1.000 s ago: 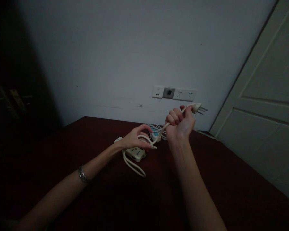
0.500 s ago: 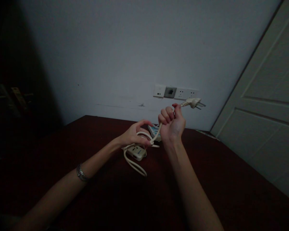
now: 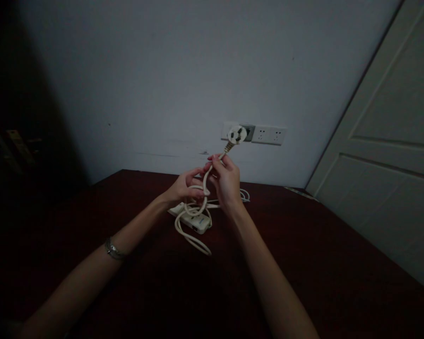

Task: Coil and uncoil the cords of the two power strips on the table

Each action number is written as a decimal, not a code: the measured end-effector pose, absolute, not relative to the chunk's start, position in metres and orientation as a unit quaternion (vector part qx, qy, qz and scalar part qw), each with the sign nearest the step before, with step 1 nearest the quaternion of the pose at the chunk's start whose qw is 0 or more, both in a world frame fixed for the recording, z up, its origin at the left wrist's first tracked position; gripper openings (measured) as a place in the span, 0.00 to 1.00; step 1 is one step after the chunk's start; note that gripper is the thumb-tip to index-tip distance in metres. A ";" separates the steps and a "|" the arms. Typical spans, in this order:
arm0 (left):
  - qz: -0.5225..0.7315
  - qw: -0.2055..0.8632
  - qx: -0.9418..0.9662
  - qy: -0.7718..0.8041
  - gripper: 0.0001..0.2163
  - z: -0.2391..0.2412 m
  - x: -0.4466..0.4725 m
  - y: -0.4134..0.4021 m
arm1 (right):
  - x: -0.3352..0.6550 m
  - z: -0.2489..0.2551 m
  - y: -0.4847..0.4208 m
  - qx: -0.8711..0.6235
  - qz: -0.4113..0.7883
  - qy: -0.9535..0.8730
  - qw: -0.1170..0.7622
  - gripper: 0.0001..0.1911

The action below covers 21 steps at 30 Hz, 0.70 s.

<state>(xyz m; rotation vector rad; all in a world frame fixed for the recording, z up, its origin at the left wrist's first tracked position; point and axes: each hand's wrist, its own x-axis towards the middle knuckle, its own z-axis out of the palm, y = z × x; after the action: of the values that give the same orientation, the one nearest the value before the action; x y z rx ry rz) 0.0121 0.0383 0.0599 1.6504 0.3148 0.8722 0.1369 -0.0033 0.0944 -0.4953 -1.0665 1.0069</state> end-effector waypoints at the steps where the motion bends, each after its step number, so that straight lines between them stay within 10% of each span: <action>1: 0.386 0.583 0.701 0.141 0.32 0.062 0.010 0.039 | 0.140 0.094 -0.002 -0.237 0.440 -0.500 0.708 0.08; 21: 0.389 0.556 0.712 0.179 0.30 0.076 -0.004 0.045 | 0.157 0.090 0.014 -0.236 0.559 -0.421 0.674 0.11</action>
<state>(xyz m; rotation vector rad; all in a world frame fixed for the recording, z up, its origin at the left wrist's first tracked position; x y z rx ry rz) -0.0043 0.0448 0.0764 1.6818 0.4218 0.9183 0.1573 0.0144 0.0901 -0.5304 -0.9469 1.2584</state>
